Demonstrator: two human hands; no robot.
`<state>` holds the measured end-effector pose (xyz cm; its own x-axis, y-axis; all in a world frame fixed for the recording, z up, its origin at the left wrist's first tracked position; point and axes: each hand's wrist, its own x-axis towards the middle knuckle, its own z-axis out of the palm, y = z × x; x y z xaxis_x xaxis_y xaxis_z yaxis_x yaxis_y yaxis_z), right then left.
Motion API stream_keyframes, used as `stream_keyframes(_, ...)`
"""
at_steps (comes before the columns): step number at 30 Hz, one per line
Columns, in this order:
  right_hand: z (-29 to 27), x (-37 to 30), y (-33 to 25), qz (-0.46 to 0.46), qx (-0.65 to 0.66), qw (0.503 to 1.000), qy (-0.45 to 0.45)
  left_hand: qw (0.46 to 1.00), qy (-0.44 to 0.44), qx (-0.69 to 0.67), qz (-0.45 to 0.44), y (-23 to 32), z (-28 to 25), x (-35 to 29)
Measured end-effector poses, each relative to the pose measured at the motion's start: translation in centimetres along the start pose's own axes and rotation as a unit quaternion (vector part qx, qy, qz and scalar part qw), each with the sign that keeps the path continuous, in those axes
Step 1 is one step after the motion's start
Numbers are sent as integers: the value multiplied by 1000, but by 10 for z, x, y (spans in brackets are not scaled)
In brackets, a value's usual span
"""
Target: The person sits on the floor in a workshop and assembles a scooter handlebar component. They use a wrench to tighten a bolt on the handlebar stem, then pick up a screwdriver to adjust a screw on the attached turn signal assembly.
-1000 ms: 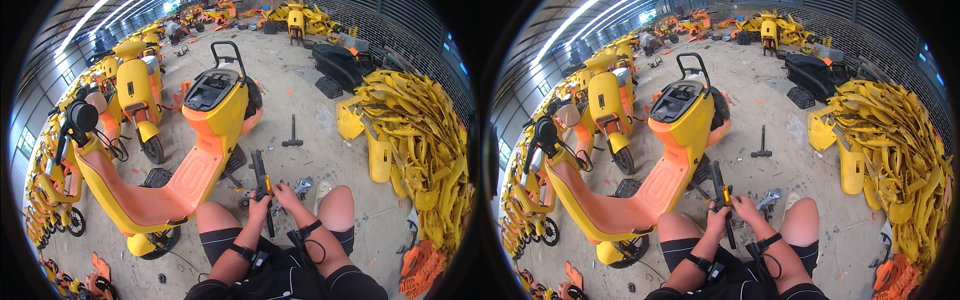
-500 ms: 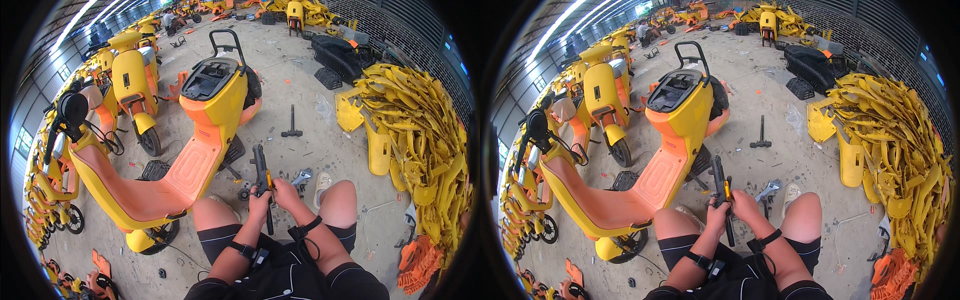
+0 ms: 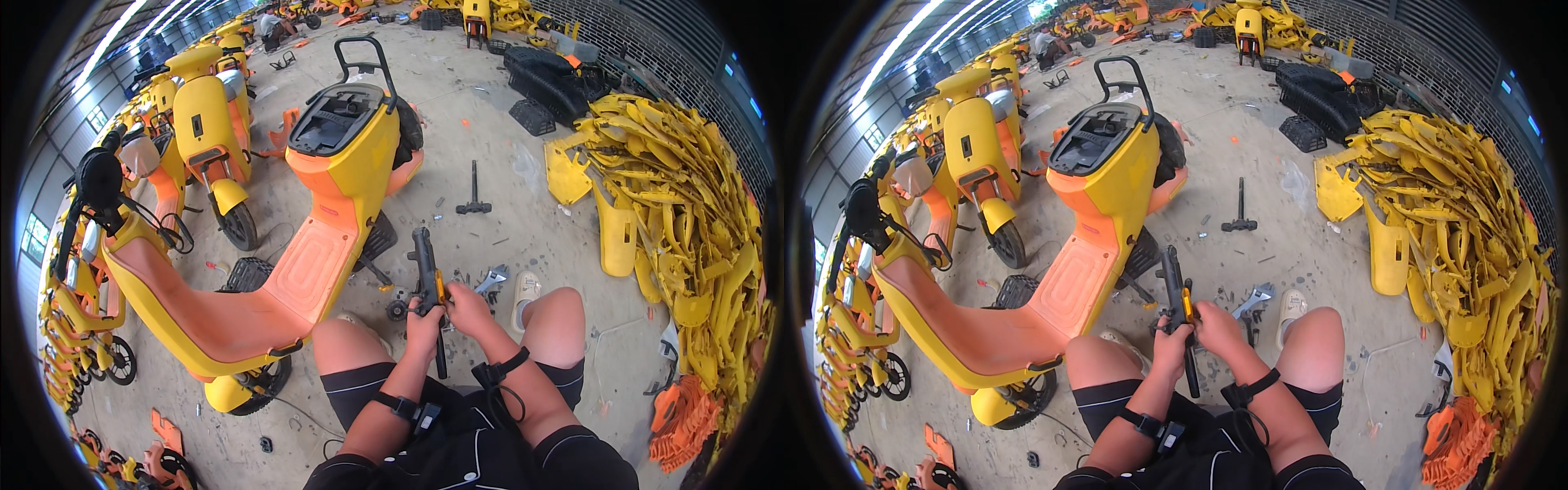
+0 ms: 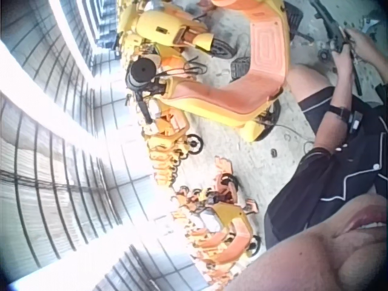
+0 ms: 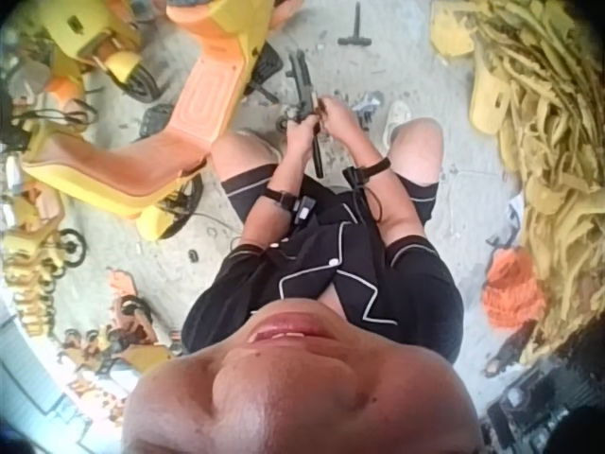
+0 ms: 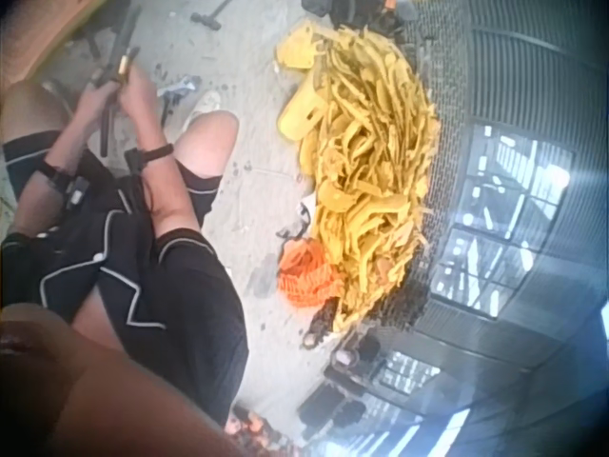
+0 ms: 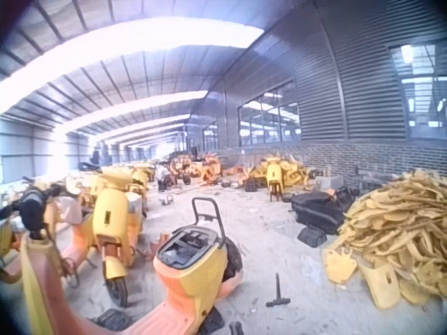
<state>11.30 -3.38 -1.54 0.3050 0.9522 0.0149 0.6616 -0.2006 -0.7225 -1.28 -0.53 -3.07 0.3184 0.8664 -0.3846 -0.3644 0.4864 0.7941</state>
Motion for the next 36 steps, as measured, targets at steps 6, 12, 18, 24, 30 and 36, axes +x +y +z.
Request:
stream_keyframes(6,-1,3,-4,111,65,989,-66,1000,-1,-13,-20,2,-5,-4)
stream_keyframes(12,3,-2,-8,14,-41,998,-36,1000,0,-13,-25,-1,-9,-4)
stream_keyframes(18,2,-5,-1,-50,-32,998,-11,1000,3,-1,-31,-1,-9,-2)
stream_keyframes(24,10,0,27,55,177,983,-10,1000,-13,-2,-3,-7,-10,5)
stream_keyframes(30,0,-2,-5,89,55,993,-51,1000,-10,-3,0,0,-13,4)
stream_keyframes(36,-3,-3,0,-42,-29,999,1,1000,9,-11,-22,10,-2,-5)
